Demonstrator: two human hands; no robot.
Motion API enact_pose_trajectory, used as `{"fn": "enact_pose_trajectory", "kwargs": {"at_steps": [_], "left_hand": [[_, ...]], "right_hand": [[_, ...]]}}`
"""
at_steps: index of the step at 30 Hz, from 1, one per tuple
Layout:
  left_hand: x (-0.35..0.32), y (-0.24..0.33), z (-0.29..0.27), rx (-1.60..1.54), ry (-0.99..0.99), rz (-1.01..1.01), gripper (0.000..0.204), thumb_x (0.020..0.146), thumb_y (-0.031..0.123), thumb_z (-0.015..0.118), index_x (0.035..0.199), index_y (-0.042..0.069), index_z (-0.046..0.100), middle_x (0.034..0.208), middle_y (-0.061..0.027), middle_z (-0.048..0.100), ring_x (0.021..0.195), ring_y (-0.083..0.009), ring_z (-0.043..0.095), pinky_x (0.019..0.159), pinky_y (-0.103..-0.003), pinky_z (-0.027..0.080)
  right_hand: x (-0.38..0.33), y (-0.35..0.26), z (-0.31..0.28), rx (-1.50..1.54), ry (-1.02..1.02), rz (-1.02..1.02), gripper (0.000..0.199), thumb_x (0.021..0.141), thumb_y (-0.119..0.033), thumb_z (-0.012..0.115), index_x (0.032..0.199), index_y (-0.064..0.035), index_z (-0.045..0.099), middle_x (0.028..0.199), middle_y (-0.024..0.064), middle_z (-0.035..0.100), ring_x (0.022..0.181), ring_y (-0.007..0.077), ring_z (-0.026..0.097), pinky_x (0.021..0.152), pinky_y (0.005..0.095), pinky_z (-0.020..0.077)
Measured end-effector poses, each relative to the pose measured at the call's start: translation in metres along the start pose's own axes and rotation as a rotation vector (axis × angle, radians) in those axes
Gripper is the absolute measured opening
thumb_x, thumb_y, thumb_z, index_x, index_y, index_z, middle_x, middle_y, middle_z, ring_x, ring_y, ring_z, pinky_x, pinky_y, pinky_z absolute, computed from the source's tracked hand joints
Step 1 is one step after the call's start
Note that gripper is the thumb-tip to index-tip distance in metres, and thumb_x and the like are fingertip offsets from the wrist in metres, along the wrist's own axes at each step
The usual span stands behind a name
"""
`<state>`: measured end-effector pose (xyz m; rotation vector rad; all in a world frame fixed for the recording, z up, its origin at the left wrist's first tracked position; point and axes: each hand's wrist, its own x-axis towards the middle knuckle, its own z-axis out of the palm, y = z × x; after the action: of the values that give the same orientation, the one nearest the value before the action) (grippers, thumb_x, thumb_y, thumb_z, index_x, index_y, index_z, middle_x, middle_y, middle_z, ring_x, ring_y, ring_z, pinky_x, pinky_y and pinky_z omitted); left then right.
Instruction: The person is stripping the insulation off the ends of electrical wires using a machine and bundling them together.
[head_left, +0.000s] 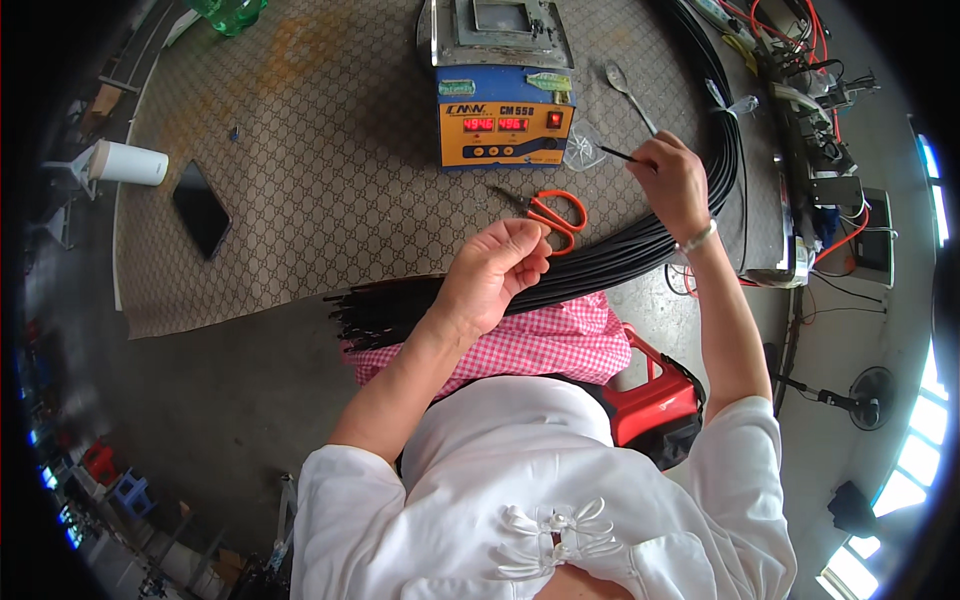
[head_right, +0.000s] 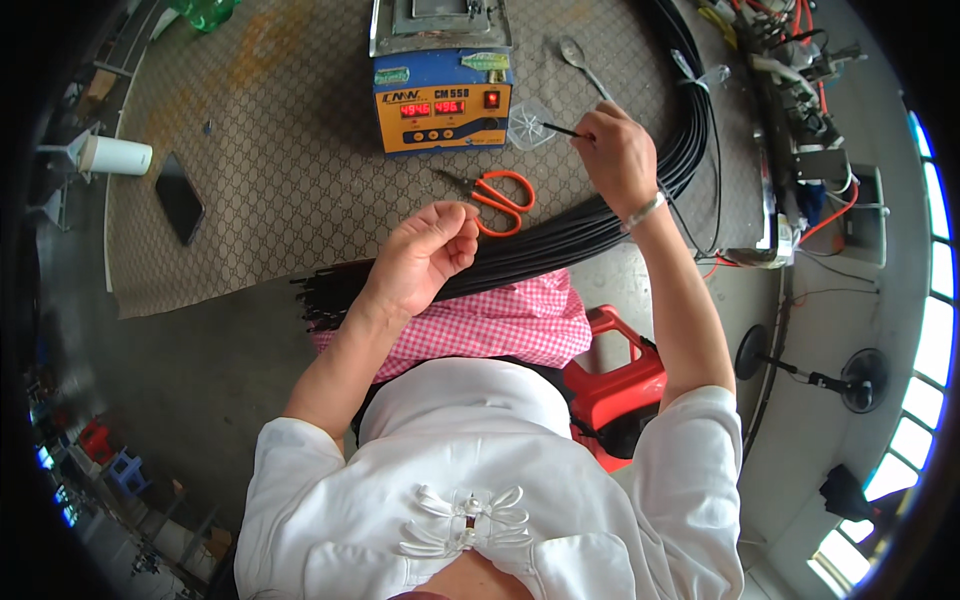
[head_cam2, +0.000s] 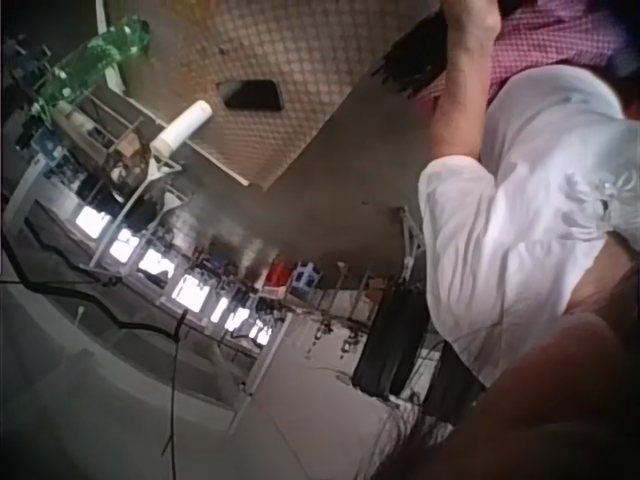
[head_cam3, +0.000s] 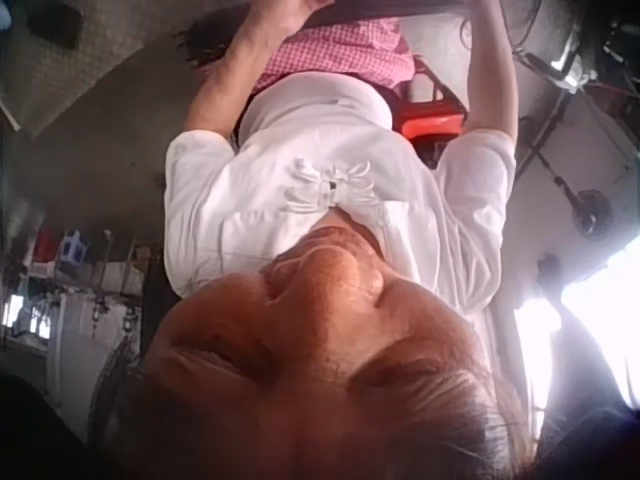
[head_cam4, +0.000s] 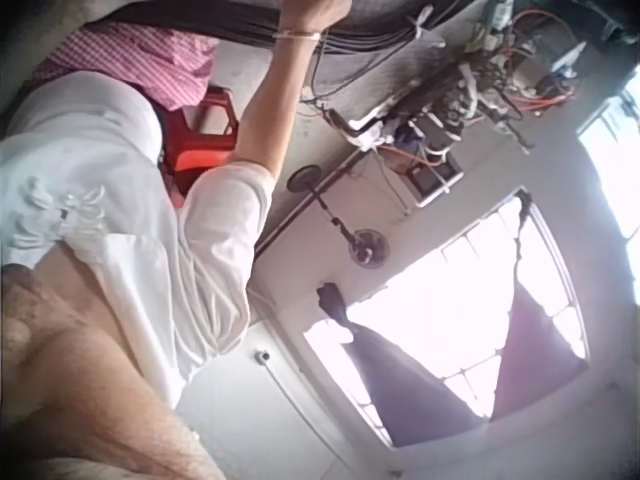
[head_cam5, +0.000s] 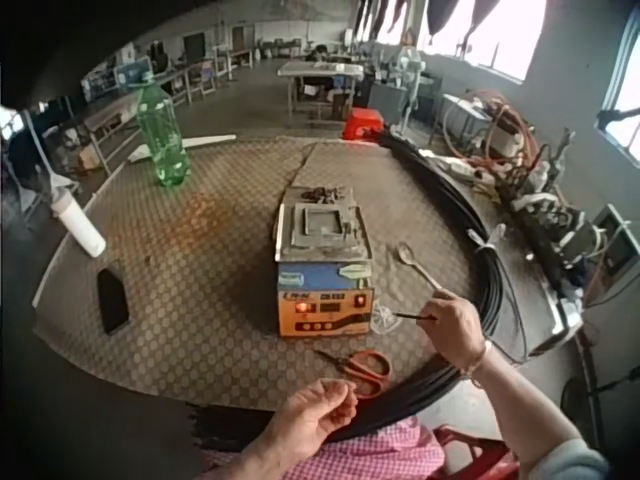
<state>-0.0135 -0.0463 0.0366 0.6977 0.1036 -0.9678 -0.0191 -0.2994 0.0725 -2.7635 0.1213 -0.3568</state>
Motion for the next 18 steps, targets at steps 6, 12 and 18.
{"fn": "enact_pose_trajectory", "kwargs": {"at_steps": [6,12,18], "left_hand": [[-0.004,-0.006,-0.009,0.022,0.058,-0.052,0.011,0.088,0.014,0.054,0.092,0.005,0.057,0.077,0.0003,0.058,0.068,-0.0066,0.053,0.06,-0.019,0.044],[-0.004,-0.009,-0.011,0.012,0.08,-0.07,0.01,0.087,0.013,0.055,0.093,0.004,0.057,0.077,0.0004,0.058,0.067,-0.0061,0.053,0.061,-0.019,0.044],[-0.003,-0.011,-0.016,-0.006,0.079,-0.071,0.01,0.087,0.012,0.055,0.092,0.004,0.057,0.077,0.0003,0.058,0.066,-0.0063,0.053,0.06,-0.019,0.043]], "right_hand": [[0.02,0.01,0.017,-0.327,-0.157,-0.039,0.004,0.072,-0.008,0.058,0.072,-0.0058,0.056,0.08,0.0055,0.053,0.072,0.027,0.057,0.062,0.0361,0.0469],[0.026,0.01,0.022,-0.4,-0.204,-0.076,0.006,0.072,-0.003,0.051,0.072,-0.0063,0.056,0.081,0.0063,0.054,0.073,0.028,0.058,0.063,0.037,0.0475],[0.025,0.011,0.009,-0.29,-0.226,-0.046,0.007,0.073,-0.01,0.059,0.078,-0.0054,0.059,0.081,0.0078,0.055,0.073,0.0273,0.058,0.064,0.0373,0.0466]]}}
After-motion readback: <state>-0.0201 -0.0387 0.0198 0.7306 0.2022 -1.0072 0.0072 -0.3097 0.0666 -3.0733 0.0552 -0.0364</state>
